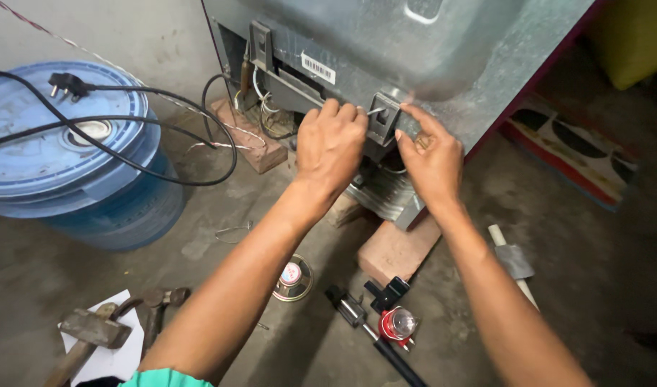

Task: The person removes a metal cover from the back of a refrigerator using a screwdriver, wipes the compressor with a cloth, and then reinstalls the cover. They handle the cover, compressor, and tools throughout the process.

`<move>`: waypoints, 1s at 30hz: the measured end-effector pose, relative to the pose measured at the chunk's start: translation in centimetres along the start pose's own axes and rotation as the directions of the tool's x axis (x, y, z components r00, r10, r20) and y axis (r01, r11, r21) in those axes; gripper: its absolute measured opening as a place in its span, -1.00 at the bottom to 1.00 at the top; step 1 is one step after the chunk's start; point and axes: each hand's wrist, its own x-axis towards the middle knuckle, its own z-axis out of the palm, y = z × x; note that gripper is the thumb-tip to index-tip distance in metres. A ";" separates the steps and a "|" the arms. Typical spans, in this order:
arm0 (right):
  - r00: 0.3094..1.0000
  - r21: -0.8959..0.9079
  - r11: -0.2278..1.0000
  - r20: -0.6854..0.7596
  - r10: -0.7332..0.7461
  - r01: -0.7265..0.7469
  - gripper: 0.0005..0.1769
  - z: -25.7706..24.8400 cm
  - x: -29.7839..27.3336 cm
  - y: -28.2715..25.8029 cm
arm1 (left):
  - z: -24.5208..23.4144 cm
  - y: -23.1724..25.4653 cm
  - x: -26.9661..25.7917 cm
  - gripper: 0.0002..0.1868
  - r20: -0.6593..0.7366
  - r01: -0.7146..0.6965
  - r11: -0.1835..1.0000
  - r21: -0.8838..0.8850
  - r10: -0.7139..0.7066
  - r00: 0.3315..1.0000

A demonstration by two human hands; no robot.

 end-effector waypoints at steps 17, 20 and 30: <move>0.999 0.058 0.998 0.031 -0.030 0.028 -0.54 0.1 0.3 0.6 | 1.3 1.8 1.7 -0.92 -0.011 0.177 0.981 -0.075 -0.178 0.984; 0.999 0.111 0.993 0.036 -0.038 0.033 -0.55 0.4 0.2 0.4 | 2.4 1.0 0.4 -0.89 0.156 0.566 0.733 -0.377 -0.552 0.819; 0.998 0.114 0.993 0.066 0.011 -0.019 -0.52 0.3 0.2 0.2 | 6.8 1.4 -2.0 -0.83 0.755 0.635 -0.415 -0.651 -0.436 0.490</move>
